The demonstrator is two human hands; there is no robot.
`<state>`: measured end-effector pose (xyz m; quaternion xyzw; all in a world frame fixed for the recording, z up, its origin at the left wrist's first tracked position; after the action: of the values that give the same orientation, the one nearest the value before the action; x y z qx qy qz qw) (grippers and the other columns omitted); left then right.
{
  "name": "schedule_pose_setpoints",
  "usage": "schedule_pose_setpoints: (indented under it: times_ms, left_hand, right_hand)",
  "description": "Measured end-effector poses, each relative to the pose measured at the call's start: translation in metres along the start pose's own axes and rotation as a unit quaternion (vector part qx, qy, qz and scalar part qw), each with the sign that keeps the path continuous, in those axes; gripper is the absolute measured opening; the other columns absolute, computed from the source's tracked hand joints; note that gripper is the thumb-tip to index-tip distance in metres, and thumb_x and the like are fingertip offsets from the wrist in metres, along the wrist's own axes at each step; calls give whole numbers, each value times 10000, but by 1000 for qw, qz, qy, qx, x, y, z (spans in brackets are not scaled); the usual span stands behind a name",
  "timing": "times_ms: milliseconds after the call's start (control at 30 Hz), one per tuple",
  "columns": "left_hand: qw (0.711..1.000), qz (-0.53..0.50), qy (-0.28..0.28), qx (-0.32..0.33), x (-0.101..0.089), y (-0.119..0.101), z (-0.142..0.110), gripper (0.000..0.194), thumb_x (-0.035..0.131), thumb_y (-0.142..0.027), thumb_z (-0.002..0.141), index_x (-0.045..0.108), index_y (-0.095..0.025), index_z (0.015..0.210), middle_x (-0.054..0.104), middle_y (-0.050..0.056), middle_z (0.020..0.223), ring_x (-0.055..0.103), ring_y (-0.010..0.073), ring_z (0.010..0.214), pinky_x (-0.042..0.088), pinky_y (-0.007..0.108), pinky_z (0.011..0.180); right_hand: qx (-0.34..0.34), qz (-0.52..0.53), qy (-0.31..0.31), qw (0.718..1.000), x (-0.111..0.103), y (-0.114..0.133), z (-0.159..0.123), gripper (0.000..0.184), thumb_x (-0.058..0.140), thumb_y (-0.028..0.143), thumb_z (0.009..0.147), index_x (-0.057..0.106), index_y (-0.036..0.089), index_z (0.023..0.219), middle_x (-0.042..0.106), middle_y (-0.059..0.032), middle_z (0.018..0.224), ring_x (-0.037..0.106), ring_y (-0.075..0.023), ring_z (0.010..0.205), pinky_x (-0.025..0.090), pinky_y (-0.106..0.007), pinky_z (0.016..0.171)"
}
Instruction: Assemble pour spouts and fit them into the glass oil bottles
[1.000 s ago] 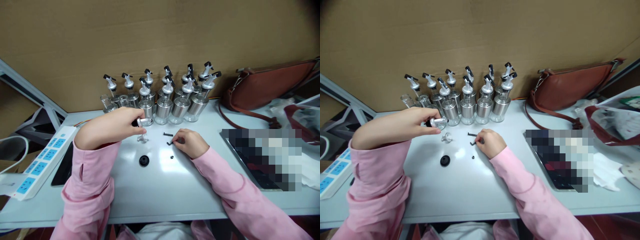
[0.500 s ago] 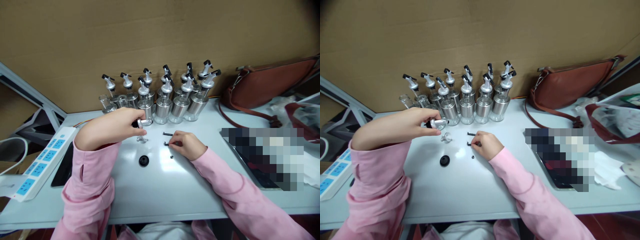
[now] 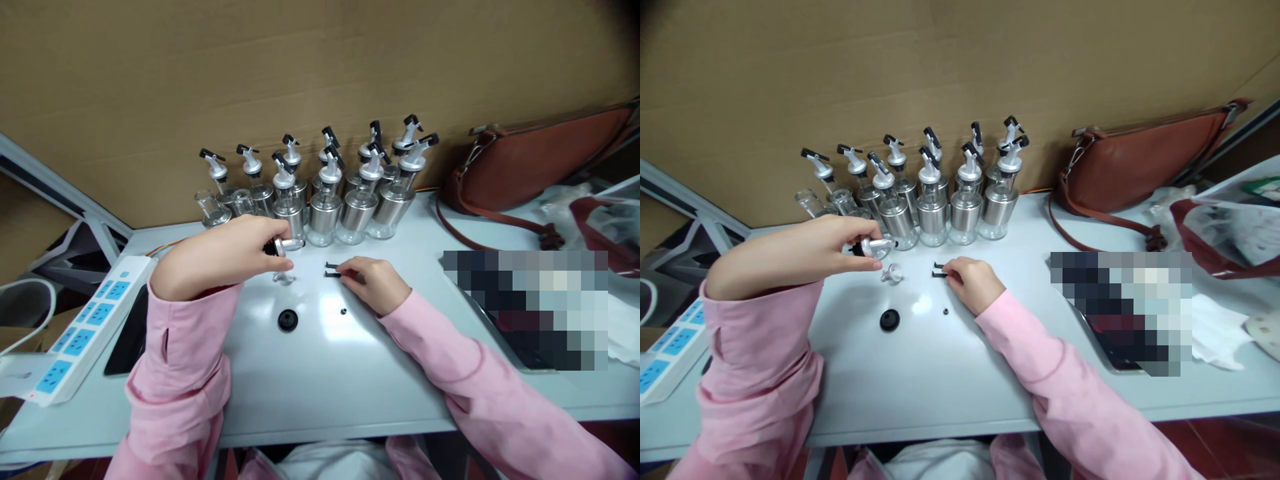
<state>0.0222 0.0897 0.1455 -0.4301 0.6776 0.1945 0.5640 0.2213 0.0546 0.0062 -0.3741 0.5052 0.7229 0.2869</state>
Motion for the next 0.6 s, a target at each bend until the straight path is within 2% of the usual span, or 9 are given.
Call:
schedule_pose_setpoints:
  times_ms: [333,467,600]
  left_hand:
    - [1000,11,4,7,1,-1,2,217,498,-371,753,553,-207,884,621,-2,873,547,154,725,340,214,578]
    - [999,31,15,6,6,-1,6,190,471,-317,745,553,-199,870,613,9,809,536,149,667,334,225,556]
    - [999,46,17,15,11,-6,13,163,443,-311,771,535,-177,773,565,10,689,482,133,581,301,232,513]
  right_hand:
    - [8,-14,-16,1000,-2,2,1,155,524,157,762,678,171,769,681,-43,753,590,-144,616,460,-262,636]
    - [20,-12,-24,999,-3,2,0,158,516,174,772,674,174,768,679,-39,746,579,-139,587,458,-264,616]
    - [5,-13,-54,998,-2,-2,1,167,504,153,773,671,162,774,670,-61,811,608,-181,734,472,-300,715]
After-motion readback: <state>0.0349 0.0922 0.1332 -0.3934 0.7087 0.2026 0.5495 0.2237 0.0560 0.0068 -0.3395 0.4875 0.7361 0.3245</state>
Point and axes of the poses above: each hand's wrist, its own z-axis towards the middle knuckle, its own x-axis out of the palm, y = z × x, the point moved 2 cm from there along z, towards the middle knuckle
